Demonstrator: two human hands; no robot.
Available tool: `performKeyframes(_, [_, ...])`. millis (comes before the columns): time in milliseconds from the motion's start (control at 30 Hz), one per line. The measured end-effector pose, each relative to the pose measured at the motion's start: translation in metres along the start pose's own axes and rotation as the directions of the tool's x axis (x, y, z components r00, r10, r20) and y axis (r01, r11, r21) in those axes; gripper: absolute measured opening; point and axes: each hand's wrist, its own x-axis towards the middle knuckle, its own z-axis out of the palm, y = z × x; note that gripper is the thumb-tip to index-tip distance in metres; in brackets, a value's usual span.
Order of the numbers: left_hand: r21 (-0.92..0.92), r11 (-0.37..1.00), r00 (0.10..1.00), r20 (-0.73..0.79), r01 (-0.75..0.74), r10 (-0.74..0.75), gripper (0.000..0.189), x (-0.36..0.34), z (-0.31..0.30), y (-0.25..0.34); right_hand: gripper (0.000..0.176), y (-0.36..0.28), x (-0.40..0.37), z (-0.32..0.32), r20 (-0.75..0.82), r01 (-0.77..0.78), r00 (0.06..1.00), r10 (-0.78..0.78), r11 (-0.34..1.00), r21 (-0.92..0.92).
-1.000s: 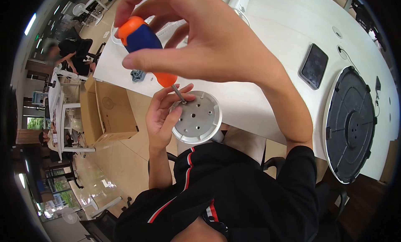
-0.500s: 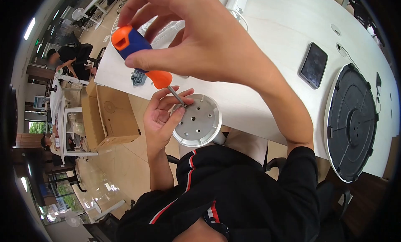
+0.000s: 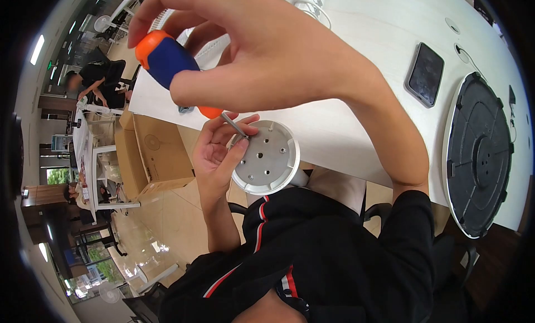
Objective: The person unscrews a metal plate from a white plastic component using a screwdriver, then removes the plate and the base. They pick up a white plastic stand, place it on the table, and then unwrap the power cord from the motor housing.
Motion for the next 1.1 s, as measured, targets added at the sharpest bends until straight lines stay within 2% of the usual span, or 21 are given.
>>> performKeyframes(100, [0.004,1.000,1.000,-0.016,0.011,-0.011,0.049,0.000,0.000,0.000,0.057,0.002,0.004,-0.011,0.056,0.036,0.998,-0.038,0.999,0.035])
performKeyframes(267, [0.066,0.998,0.998,-0.054,0.018,-0.015,0.048,0.001,0.005,0.006,0.054,0.006,-0.003,0.001,0.034,0.121,0.993,-0.117,0.964,-0.238])
performKeyframes(333, [0.060,0.998,0.998,-0.062,0.028,-0.025,0.048,0.000,0.005,0.008,0.053,-0.001,-0.002,-0.003,0.038,0.065,0.997,-0.060,0.985,-0.158])
performKeyframes(400, [0.054,0.998,0.998,-0.062,0.024,-0.021,0.049,0.000,0.005,0.007,0.053,-0.010,0.005,-0.018,0.050,-0.082,0.995,0.082,0.997,-0.002])
performKeyframes(467, [0.051,0.999,0.998,-0.058,0.007,-0.004,0.051,0.000,0.004,0.005,0.053,-0.009,0.005,-0.021,0.057,-0.057,0.996,0.061,0.996,-0.064])
performKeyframes(500, [0.066,0.998,0.999,-0.052,-0.001,0.005,0.049,-0.001,0.004,0.005,0.052,-0.003,-0.001,-0.014,0.064,0.064,0.997,-0.051,0.974,-0.219])
performKeyframes(567, [0.096,0.995,0.999,-0.042,-0.022,0.026,0.047,-0.001,0.005,0.005,0.051,-0.002,-0.005,-0.003,0.031,0.114,0.994,-0.109,0.946,-0.305])
performKeyframes(600, [0.105,0.994,0.999,-0.038,-0.026,0.030,0.047,-0.001,0.005,0.006,0.051,-0.004,-0.005,0.003,-0.022,0.046,0.998,-0.052,0.971,-0.236])
performKeyframes(667, [0.121,0.992,0.999,-0.028,-0.034,0.037,0.048,-0.001,0.006,0.006,0.051,-0.004,-0.005,0.007,-0.062,0.034,0.997,-0.044,0.988,-0.153])
performKeyframes(700, [0.114,0.993,0.999,-0.030,-0.034,0.037,0.048,-0.001,0.005,0.006,0.052,-0.003,-0.006,0.006,-0.055,0.089,0.994,-0.097,0.986,-0.143])
performKeyframes(767, [0.099,0.995,0.999,-0.030,-0.033,0.036,0.049,-0.001,0.004,0.004,0.053,-0.007,-0.004,-0.003,0.004,0.056,0.998,-0.056,0.994,-0.091])
performKeyframes(800, [0.093,0.995,0.999,-0.032,-0.023,0.026,0.049,-0.001,0.005,0.004,0.054,-0.017,0.002,-0.013,0.059,-0.035,0.998,0.038,0.998,-0.053])
performKeyframes(867, [0.080,0.997,0.999,-0.034,-0.002,0.004,0.049,-0.002,0.005,0.005,0.055,-0.020,0.004,-0.012,0.067,-0.072,0.995,0.077,0.995,-0.072])
performKeyframes(900, [0.083,0.997,0.999,-0.036,0.005,-0.002,0.049,-0.002,0.005,0.006,0.055,-0.017,-0.001,0.000,0.018,-0.021,1.000,0.023,0.992,-0.128])
performKeyframes(1000, [0.086,0.996,0.999,-0.038,0.017,-0.014,0.048,-0.003,0.006,0.007,0.054,0.001,-0.004,0.003,0.000,0.066,0.998,-0.067,0.981,-0.182])
performKeyframes(1100, [0.092,0.996,0.999,-0.029,0.015,-0.013,0.046,-0.002,0.006,0.007,0.052,0.002,-0.005,0.006,-0.030,0.115,0.990,-0.134,0.929,-0.353])
